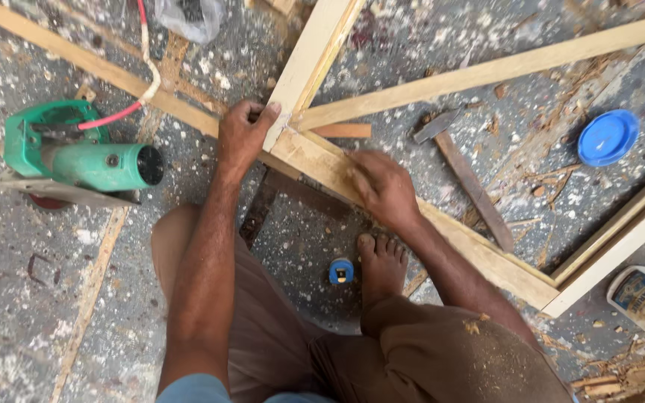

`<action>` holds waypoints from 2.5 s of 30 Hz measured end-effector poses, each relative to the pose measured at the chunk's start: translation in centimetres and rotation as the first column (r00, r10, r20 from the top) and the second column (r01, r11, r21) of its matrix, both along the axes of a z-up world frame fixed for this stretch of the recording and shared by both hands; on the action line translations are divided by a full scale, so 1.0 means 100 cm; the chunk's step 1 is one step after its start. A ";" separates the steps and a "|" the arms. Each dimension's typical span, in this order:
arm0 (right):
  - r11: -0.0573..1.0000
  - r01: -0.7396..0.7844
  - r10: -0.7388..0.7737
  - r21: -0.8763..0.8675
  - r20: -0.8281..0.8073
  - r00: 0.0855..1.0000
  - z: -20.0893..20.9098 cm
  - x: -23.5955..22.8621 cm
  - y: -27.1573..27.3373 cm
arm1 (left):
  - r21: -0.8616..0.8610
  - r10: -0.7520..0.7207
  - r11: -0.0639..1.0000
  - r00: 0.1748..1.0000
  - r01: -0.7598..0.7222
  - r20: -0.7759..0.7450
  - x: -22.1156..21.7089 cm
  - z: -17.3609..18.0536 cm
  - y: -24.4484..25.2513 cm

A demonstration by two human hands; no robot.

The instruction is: The person constructs a wooden frame by positioning thin wooden slats and securing them with a hammer.

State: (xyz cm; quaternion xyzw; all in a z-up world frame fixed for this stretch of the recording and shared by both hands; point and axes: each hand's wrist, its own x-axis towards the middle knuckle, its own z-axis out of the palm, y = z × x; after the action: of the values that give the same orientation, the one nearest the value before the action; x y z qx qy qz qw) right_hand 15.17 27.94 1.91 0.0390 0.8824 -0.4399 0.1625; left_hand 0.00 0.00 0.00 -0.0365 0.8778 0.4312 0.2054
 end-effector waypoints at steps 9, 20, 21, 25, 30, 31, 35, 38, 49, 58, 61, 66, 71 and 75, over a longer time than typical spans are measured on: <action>0.812 0.262 0.099 -0.521 0.566 0.818 0.042 -0.081 0.000 | 0.162 0.153 0.978 0.980 -0.131 -0.129 0.006 0.057 0.017; 0.188 0.590 0.279 -0.785 0.619 0.734 0.025 -0.101 -0.009 | 0.123 0.191 0.976 0.976 -0.177 -0.107 0.010 0.073 0.023; 0.189 0.586 0.262 -0.788 0.616 0.743 0.025 -0.100 -0.008 | 0.115 0.183 0.979 0.977 -0.170 -0.113 0.010 0.072 0.024; 0.195 0.578 0.271 -0.792 0.610 0.745 0.016 -0.098 -0.008 | 0.093 0.190 0.979 0.980 -0.183 -0.067 0.012 0.069 0.025; 0.542 0.379 0.171 -0.749 0.541 0.824 0.003 -0.091 0.000 | 0.068 0.200 0.978 0.979 -0.198 -0.027 0.010 0.061 0.025; 0.707 0.252 0.081 -0.661 0.429 0.900 0.003 -0.085 0.005 | 0.085 0.195 0.978 0.980 -0.193 -0.027 0.009 0.059 0.024; 0.992 0.103 -0.099 -0.077 0.057 0.993 0.010 -0.045 0.019 | 0.123 0.203 0.971 0.979 -0.203 0.010 0.008 0.047 0.021; 0.988 0.129 -0.119 0.085 -0.118 0.986 0.012 -0.031 0.029 | 0.092 0.198 0.976 0.980 -0.199 0.015 0.005 0.035 0.024; 0.991 0.088 -0.075 0.103 -0.125 0.989 0.007 -0.017 0.029 | -0.055 0.115 0.992 0.993 -0.117 -0.039 0.010 0.010 0.020; 0.995 0.084 -0.085 0.049 0.014 0.996 -0.004 -0.015 0.036 | -0.100 0.055 0.951 0.477 -0.292 -0.877 -0.089 0.019 -0.025; 0.997 0.080 -0.080 0.019 0.020 0.997 -0.002 -0.012 0.036 | -0.191 0.008 0.967 0.775 -0.166 -0.632 -0.139 0.011 -0.043; 0.992 0.123 -0.125 -0.041 -0.068 0.990 -0.002 -0.010 0.038 | -0.627 -0.359 0.773 0.745 -0.101 -0.562 -0.178 0.001 -0.040; 0.987 0.158 -0.156 -0.038 0.052 0.986 -0.001 -0.011 0.037 | -0.664 -0.414 0.744 0.733 -0.069 -0.540 -0.182 0.001 -0.039; 0.988 0.146 -0.146 -0.045 0.018 0.989 0.002 -0.014 0.037 | -0.680 -0.468 0.733 0.723 -0.004 -0.509 -0.179 -0.003 -0.044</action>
State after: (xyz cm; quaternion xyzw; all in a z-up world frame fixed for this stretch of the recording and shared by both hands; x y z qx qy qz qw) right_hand 13.79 31.67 2.07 0.1029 0.8655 -0.4706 0.1373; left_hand -17.91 -4.36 -0.32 0.1663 0.9809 0.0592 -0.0821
